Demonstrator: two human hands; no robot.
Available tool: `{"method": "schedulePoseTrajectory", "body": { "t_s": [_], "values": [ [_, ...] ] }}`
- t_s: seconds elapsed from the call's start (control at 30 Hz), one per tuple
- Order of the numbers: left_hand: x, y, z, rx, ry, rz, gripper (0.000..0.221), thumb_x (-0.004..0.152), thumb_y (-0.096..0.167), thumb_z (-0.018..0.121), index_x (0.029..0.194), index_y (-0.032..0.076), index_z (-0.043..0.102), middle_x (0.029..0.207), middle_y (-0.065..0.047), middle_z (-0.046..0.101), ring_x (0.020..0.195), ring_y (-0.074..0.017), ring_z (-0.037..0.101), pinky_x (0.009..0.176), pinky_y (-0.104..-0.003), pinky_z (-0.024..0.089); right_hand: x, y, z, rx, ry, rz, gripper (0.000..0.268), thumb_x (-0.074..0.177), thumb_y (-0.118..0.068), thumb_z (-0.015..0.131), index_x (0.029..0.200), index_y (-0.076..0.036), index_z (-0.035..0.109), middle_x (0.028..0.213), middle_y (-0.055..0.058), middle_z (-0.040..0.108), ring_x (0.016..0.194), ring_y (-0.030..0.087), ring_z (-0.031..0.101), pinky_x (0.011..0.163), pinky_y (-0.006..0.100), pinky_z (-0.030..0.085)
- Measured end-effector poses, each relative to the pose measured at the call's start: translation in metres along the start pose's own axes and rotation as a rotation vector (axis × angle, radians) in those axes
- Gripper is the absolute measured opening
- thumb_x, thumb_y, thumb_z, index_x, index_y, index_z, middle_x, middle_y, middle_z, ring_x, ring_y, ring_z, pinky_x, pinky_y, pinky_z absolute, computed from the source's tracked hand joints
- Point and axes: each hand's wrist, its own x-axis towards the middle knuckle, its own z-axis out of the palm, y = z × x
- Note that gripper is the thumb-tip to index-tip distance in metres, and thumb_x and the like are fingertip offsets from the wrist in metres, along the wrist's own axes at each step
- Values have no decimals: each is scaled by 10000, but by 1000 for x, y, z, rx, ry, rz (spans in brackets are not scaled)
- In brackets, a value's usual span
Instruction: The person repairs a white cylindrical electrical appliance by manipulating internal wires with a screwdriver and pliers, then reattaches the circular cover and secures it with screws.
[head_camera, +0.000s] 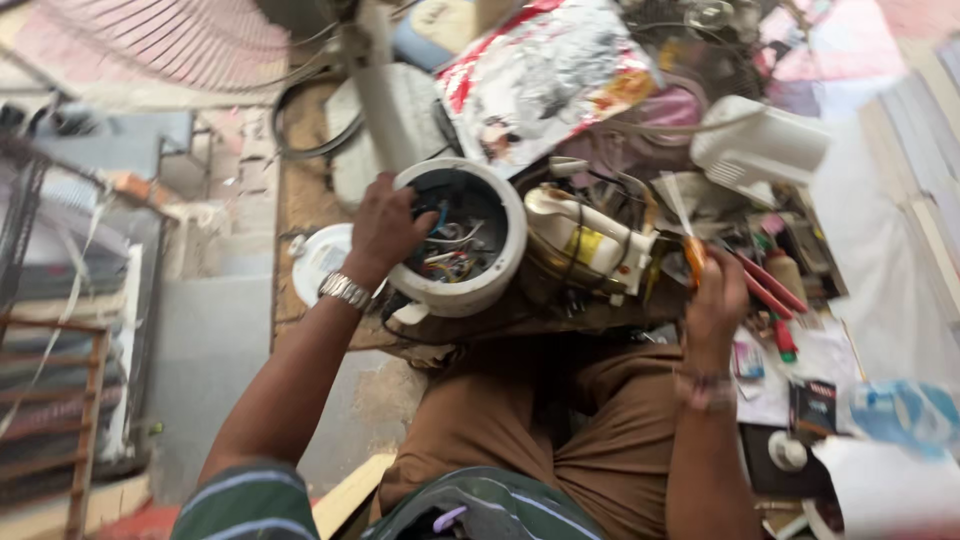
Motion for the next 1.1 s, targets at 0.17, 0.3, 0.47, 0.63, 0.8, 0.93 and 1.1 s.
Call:
{"method": "schedulePoseTrajectory", "body": {
  "t_s": [0.17, 0.3, 0.47, 0.63, 0.8, 0.93, 1.1],
  "values": [
    [1, 2, -3, -19, -63, -57, 386, 790, 300, 837, 940, -38, 728, 1216, -237, 572, 1092, -392, 593, 926, -483, 521, -95, -68, 28, -185, -107, -412, 407, 1100, -209, 597, 1454, -17, 539, 1301, 154, 639, 1105, 179, 642, 923, 341, 545],
    [0, -1, 0, -24, -29, -35, 354, 786, 277, 839, 919, -34, 732, 1231, -236, 573, 1105, -383, 599, 948, -466, 520, -79, -117, 68, -225, -418, -364, 391, 963, -210, 726, 1319, -73, 640, 1049, 120, 671, 843, 205, 649, 753, 356, 545],
    [2, 3, -2, -44, -36, -87, 324, 777, 254, 829, 921, -21, 735, 1231, -217, 584, 1113, -386, 602, 953, -468, 516, -57, -151, 106, -364, -538, -538, 315, 890, -141, 758, 1199, -90, 723, 903, 121, 679, 799, 285, 676, 718, 389, 536],
    [-1, -2, 3, -33, 23, -44, 286, 768, 218, 829, 884, -26, 735, 1220, -217, 590, 1092, -396, 601, 946, -478, 509, -68, -139, 110, -304, -528, -461, 301, 906, -144, 758, 1201, -94, 723, 893, 114, 677, 761, 263, 677, 684, 378, 544],
    [3, -4, 3, -42, -30, -35, 306, 774, 212, 821, 931, -34, 731, 1160, -216, 585, 1069, -375, 608, 929, -462, 517, -58, -128, 110, -289, -578, -437, 310, 907, -142, 761, 1210, -89, 720, 849, 100, 664, 751, 239, 679, 682, 371, 546],
    [2, -3, -1, -51, -21, -34, 320, 761, 214, 827, 937, -38, 734, 1150, -212, 589, 1054, -374, 605, 936, -460, 516, -54, -130, 113, -269, -598, -469, 319, 901, -134, 754, 1215, -94, 715, 883, 85, 680, 776, 223, 692, 685, 357, 561],
    [3, -4, 0, -47, -62, -51, 327, 798, 226, 822, 947, -50, 729, 1156, -210, 586, 1072, -354, 611, 934, -455, 522, -48, -125, 111, -263, -636, -471, 342, 893, -135, 769, 1230, -114, 715, 877, 77, 669, 755, 214, 679, 667, 342, 562]
  ]
}}
